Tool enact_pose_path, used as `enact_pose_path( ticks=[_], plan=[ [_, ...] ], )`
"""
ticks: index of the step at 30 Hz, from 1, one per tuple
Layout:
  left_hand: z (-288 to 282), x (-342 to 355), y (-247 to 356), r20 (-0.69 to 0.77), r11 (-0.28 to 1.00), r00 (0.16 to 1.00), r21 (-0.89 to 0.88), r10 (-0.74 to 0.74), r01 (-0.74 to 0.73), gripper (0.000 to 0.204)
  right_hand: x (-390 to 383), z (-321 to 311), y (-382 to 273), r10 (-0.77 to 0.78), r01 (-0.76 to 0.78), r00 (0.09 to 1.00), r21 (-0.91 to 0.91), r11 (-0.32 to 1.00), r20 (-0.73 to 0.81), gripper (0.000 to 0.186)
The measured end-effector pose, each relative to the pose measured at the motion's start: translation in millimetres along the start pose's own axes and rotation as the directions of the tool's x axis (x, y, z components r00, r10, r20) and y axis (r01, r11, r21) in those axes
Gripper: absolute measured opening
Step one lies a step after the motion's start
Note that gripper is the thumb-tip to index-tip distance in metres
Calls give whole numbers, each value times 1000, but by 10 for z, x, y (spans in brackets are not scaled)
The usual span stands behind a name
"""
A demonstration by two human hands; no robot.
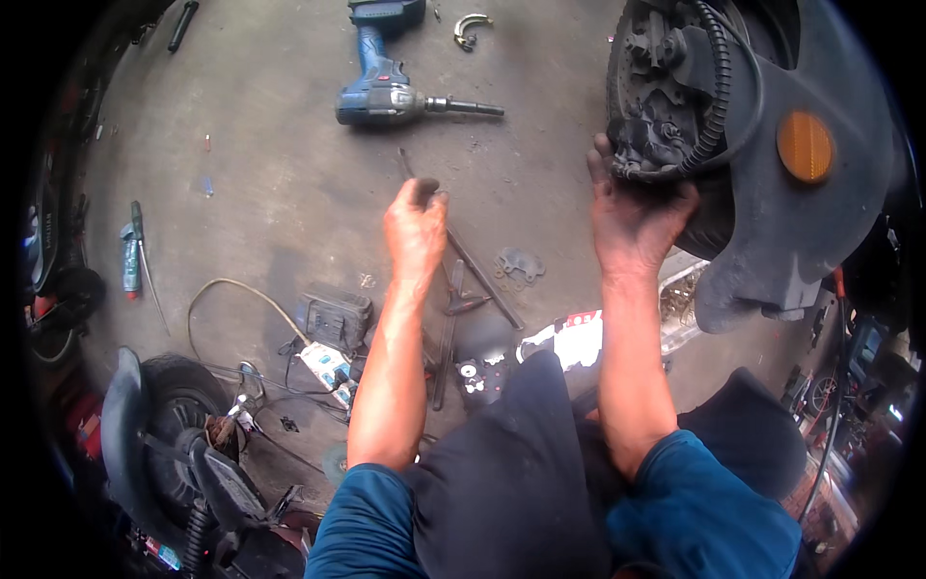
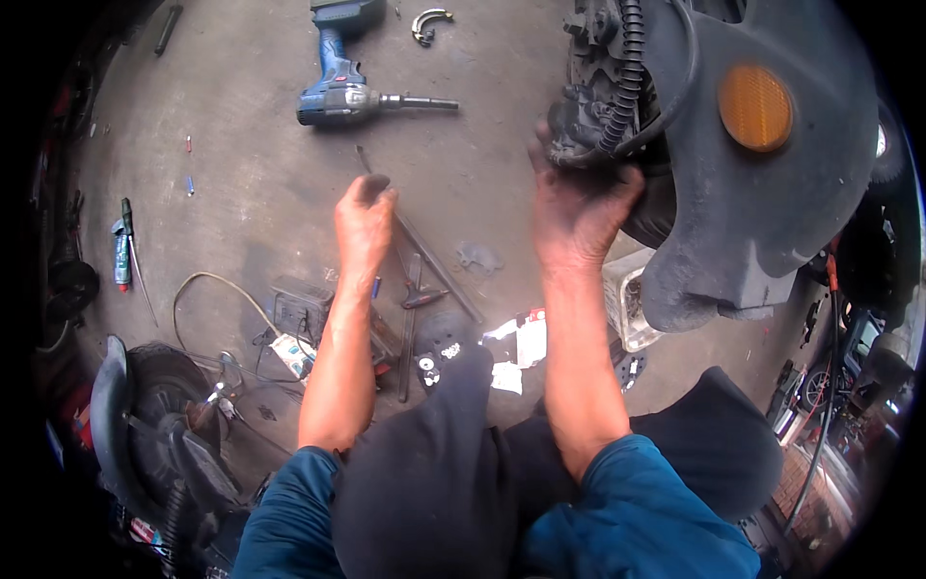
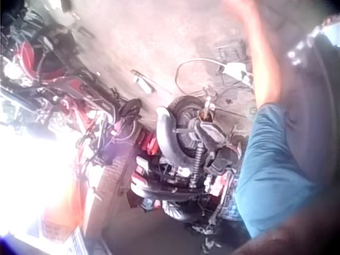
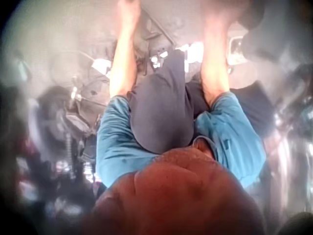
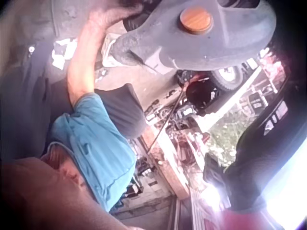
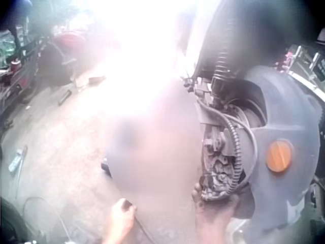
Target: The person installs a brake caliper onto a scooter wheel and tightens bolts using an electric wrench. The person then moves to another scooter and handles its front brake caliper assembly by hand.
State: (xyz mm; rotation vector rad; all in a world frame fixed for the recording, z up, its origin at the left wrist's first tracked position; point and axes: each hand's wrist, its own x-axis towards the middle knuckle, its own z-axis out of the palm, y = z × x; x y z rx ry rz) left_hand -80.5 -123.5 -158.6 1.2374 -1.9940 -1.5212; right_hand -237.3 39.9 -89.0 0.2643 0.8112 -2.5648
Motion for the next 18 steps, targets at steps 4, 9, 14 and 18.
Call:
enact_pose_path(
  ticks=[4,9,14,18],
  plan=[
    [-5,169,36,-2,995,998,85,62,-61,26,-72,65,7,49,-50,998,-53,997,-27,60],
    [-65,-18,-37,4,977,988,153,151,-150,26,-82,55,-19,56,-57,998,-57,997,-12,60],
    [-377,-338,66,63,947,986,276,154,-166,24,-88,-28,1,94,-98,993,-49,994,-67,60],
    [-626,-737,280,321,697,945,665,59,-270,36,-42,2,-39,65,-81,991,-131,988,-120,58]
  ],
)
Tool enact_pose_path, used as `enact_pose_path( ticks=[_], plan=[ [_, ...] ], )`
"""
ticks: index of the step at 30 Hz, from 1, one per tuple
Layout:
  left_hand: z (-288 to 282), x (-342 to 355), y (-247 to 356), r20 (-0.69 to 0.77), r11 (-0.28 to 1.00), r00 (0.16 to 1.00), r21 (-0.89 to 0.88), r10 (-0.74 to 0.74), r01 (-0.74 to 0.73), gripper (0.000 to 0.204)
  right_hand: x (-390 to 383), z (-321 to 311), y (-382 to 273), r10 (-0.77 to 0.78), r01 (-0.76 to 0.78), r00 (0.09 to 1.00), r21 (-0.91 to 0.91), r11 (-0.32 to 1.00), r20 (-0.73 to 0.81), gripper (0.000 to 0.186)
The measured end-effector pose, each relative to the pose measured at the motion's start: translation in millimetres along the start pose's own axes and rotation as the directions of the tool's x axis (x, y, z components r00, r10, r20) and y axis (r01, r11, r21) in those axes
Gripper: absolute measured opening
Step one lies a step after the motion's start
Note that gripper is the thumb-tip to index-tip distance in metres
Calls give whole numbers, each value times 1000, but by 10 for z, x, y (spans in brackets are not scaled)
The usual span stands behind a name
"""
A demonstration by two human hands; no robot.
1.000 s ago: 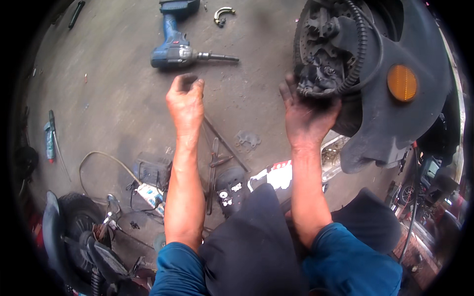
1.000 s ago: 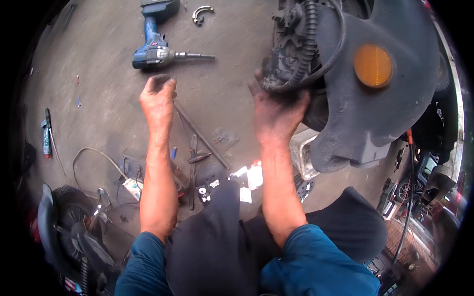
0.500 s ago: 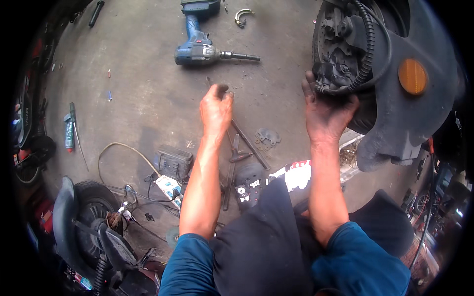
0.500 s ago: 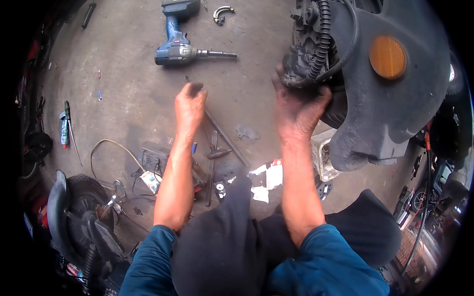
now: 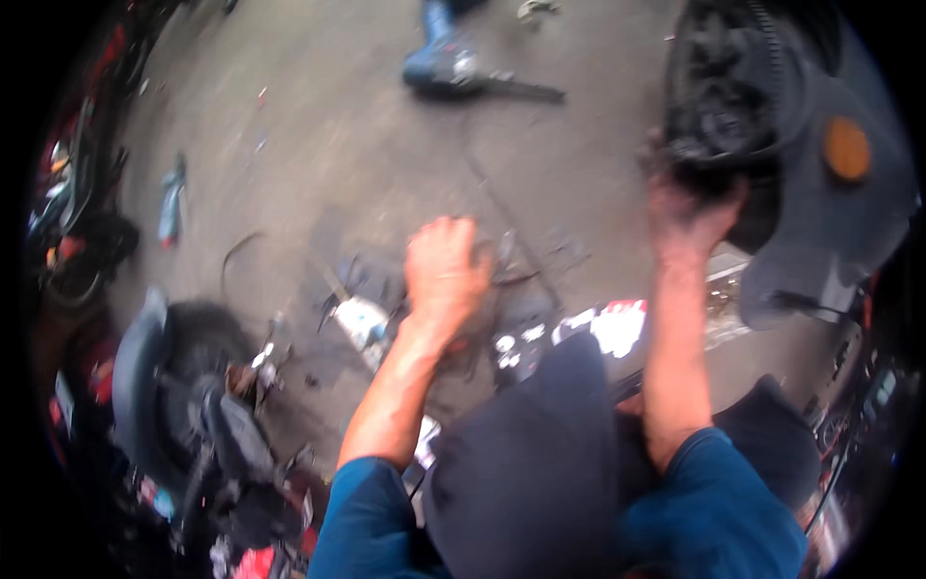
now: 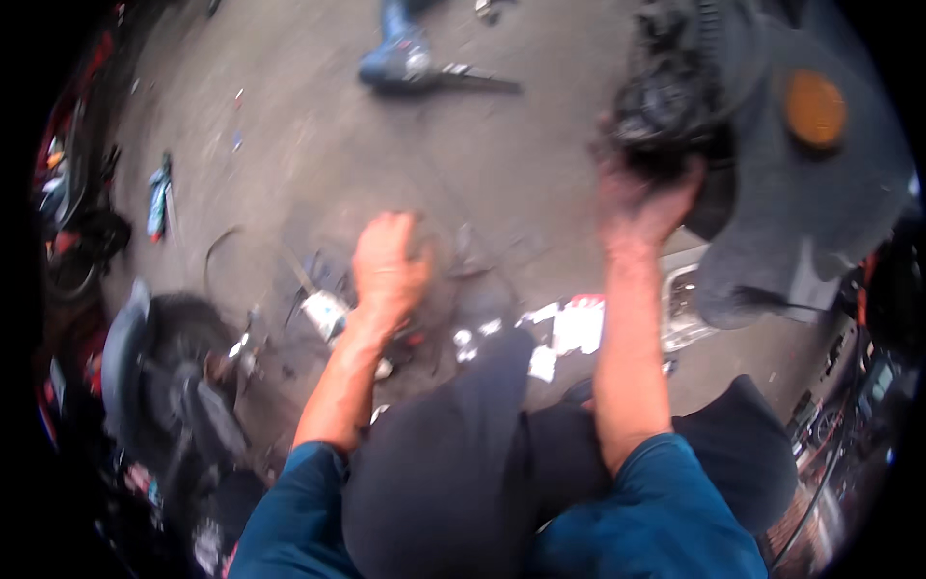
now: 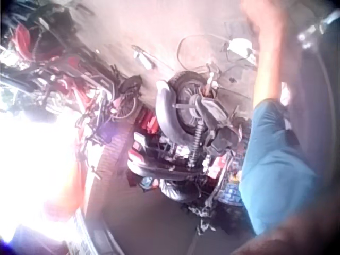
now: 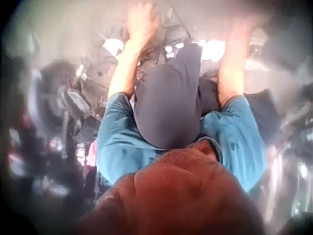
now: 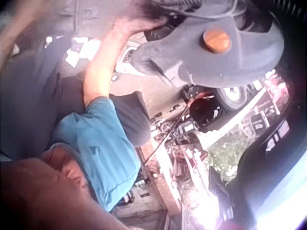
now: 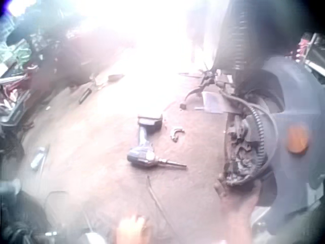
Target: The person installs a brake caliper onto a scooter wheel and tightens bolts using an electric wrench. The person then moves to another scooter and handles its front brake caliper assembly by hand.
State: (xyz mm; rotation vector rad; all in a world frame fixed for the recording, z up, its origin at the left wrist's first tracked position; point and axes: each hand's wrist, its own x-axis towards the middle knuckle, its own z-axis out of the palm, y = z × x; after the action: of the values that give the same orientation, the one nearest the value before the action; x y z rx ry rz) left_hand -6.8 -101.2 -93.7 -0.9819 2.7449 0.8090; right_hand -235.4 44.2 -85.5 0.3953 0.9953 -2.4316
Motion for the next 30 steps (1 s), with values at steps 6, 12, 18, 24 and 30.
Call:
enact_pose_path(
  ticks=[6,12,18,24,30],
  plan=[
    [185,-597,-249,-23,958,995,274,99,-89,49,76,-19,-27,39,-44,987,32,998,157,58],
    [149,-716,-156,236,965,971,261,-45,-19,60,268,-289,-130,132,-201,894,120,972,429,56],
    [278,-503,-298,178,924,982,383,-65,-8,47,309,-291,-150,162,-250,860,124,960,483,58],
    [392,-649,-400,155,915,984,402,-90,20,34,256,-259,-86,198,-331,820,161,930,537,56],
    [264,-1075,-699,200,848,939,510,-279,143,51,278,-306,-153,139,-271,832,176,946,537,55]
  ],
)
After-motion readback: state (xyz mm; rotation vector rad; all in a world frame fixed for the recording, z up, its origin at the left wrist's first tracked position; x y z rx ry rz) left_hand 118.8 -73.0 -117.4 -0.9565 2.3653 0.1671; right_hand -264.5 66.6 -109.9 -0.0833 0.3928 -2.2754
